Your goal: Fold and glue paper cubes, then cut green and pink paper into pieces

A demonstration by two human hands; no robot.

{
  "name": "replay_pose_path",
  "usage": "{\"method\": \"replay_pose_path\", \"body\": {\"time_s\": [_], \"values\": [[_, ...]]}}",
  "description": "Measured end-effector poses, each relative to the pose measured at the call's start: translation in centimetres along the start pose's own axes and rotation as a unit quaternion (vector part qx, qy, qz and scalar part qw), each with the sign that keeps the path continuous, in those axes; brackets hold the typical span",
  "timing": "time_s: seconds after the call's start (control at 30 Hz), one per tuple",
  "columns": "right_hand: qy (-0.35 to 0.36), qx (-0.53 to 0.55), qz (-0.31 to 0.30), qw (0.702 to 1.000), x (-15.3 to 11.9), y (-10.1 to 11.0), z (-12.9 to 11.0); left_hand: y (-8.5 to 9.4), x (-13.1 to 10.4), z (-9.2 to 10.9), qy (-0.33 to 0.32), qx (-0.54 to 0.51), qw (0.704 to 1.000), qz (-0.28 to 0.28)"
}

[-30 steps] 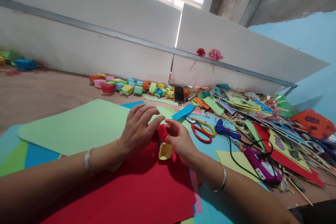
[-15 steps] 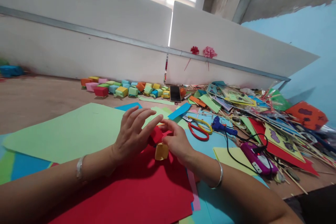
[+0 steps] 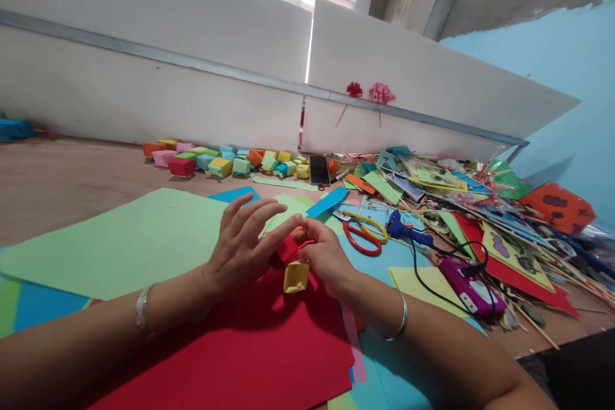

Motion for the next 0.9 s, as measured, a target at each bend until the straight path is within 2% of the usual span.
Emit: {"method": "replay_pose_path", "body": {"time_s": [0.1,0.3,0.5,0.9], "values": [[-0.008,0.025,0.000,1.000,0.1,0.0,0.4,-0.1,0.0,-0.1,-0.004,-0.004,1.000,0.002],[-0.019,0.052,0.015,0.998,0.5,0.4,0.9,-1.5,-0.6,-1.2,0.056,-0.044,0.997,-0.035],[-0.003,0.046,0.014,0.999,0.5,0.5,0.3,-2.2,-0.8,-0.8,0.051,-0.092,0.992,-0.063],[-0.007,-0.005,0.002,1.000,0.8,0.3,0.7,-2.0,-0.8,-0.9,0.061,-0.129,0.989,-0.050]]}}
Point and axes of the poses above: each hand's wrist, its own x-axis towards the middle knuckle, its own y-axis out of the back of the hand, z = x × y, the point moved 9 cm from there along x, towards the middle knuckle, and after that the axes turned 14 degrees about -y, right-handed, at the moved point
